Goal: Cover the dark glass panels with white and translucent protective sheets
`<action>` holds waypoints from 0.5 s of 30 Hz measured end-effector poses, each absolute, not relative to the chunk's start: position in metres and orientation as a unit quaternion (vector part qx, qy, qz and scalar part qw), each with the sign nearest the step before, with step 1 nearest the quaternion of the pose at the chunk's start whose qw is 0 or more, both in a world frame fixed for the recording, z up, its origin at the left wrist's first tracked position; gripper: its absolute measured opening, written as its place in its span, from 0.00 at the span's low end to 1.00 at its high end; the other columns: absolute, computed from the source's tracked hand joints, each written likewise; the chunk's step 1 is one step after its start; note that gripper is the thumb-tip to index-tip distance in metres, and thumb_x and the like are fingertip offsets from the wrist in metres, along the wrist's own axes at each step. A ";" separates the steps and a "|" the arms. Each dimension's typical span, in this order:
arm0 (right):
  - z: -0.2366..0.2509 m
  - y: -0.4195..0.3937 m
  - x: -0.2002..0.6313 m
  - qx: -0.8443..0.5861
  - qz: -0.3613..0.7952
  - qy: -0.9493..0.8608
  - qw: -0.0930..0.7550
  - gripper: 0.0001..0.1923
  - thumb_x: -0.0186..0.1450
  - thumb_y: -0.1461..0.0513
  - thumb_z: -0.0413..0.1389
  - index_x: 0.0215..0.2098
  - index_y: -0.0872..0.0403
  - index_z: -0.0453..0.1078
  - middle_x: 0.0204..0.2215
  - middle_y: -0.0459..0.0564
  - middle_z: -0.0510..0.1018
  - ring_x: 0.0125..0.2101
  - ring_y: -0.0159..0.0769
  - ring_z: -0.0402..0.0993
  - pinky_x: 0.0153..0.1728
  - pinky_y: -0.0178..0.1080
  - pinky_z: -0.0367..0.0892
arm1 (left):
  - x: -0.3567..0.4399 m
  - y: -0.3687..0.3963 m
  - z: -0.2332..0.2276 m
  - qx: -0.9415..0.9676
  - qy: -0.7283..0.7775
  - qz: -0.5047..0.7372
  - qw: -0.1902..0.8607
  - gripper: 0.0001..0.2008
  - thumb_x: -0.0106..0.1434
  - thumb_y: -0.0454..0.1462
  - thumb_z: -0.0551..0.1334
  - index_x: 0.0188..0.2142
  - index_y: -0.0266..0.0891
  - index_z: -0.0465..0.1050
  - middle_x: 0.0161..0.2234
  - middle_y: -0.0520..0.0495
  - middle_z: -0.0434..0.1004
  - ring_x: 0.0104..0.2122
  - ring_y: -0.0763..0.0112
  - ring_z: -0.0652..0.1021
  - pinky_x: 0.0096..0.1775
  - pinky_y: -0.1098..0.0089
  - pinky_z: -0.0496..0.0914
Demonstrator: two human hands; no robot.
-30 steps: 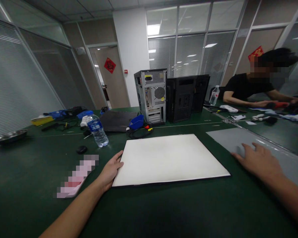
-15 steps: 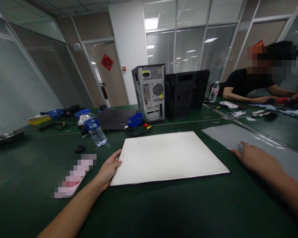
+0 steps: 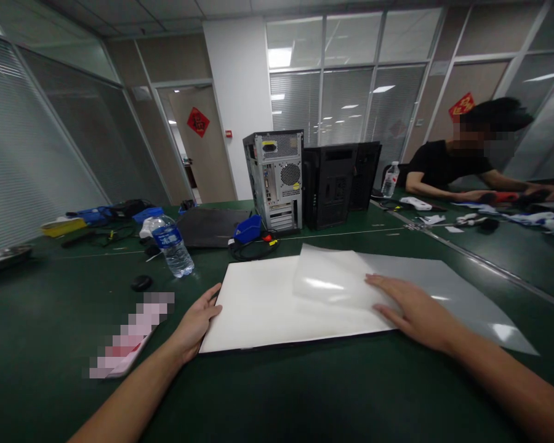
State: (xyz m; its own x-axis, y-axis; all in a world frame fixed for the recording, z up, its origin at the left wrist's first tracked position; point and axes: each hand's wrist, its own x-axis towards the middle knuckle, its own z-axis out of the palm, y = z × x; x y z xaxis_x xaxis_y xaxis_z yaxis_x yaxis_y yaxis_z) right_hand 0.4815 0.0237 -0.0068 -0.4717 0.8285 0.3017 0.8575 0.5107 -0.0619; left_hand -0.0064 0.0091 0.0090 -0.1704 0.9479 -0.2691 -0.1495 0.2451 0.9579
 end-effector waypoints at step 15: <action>-0.019 0.047 0.545 -0.729 -0.021 -0.681 0.069 0.38 0.71 0.41 0.40 0.58 0.59 0.73 0.57 0.63 0.75 0.53 0.57 0.73 0.53 0.58 0.69 | -0.003 0.008 0.014 0.349 0.583 0.498 0.539 0.40 0.61 0.23 0.59 0.71 0.38 0.53 0.58 0.33 0.76 0.35 0.62 0.85 0.29 0.69 0.77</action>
State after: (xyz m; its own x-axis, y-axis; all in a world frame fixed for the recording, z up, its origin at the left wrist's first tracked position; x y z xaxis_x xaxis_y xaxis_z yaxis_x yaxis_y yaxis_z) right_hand 0.5451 0.0473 -0.0192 0.0723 0.9894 0.1256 0.9954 -0.0636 -0.0721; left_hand -0.0029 0.0082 0.0137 -0.1752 0.9437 -0.2807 -0.1305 0.2604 0.9566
